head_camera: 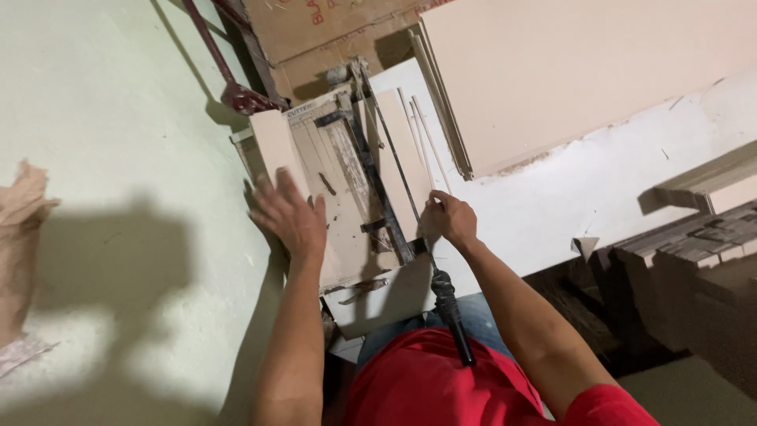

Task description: The person uses a manual paper cutter to slice a large sheet of cardboard into smaller rectangular pieces. They repeatedly align the cardboard against the cutter's guide, pull down the cutting lever, and remove the cut sections.

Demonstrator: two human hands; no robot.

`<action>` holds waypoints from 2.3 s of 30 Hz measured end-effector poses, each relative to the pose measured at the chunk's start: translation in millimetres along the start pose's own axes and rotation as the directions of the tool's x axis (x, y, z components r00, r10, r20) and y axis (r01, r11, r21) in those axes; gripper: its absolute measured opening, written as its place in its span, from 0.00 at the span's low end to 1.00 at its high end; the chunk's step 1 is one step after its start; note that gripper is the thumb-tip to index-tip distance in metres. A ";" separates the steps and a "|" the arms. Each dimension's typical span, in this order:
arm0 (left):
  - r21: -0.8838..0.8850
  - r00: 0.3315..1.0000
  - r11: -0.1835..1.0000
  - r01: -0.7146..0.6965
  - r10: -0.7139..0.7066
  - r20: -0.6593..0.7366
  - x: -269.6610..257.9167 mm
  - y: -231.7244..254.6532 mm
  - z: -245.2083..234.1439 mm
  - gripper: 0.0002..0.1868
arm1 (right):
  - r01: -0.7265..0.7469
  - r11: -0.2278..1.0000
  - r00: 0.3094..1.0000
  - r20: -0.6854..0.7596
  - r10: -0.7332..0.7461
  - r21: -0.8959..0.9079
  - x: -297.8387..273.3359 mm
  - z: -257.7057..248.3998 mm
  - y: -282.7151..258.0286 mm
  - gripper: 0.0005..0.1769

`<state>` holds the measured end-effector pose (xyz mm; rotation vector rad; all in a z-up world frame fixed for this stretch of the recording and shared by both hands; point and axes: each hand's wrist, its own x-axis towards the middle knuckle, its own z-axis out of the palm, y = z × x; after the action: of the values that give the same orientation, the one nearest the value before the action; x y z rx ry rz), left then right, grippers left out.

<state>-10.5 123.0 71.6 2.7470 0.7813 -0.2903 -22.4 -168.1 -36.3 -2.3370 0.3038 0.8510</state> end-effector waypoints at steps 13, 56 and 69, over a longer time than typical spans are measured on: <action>0.168 0.798 0.918 -0.360 0.209 0.565 -22.6 77.2 113.0 0.63 | 0.001 0.994 0.997 0.075 0.008 -0.111 -9.5 -13.4 -10.3 0.22; 0.268 0.476 0.394 -0.879 0.709 0.520 -29.1 -9.2 -17.9 0.09 | 0.115 0.880 0.991 -0.003 -0.131 -0.461 -29.5 21.9 8.6 0.20; -0.241 0.970 0.969 -0.054 0.108 0.217 1.2 -32.6 -0.3 0.48 | 0.060 0.981 0.998 0.008 -0.059 -0.186 -3.8 3.7 9.4 0.23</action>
<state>-27.0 150.4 64.9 2.4621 0.5984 -0.4569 -30.9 -173.1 -40.5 -2.5041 0.1576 0.8862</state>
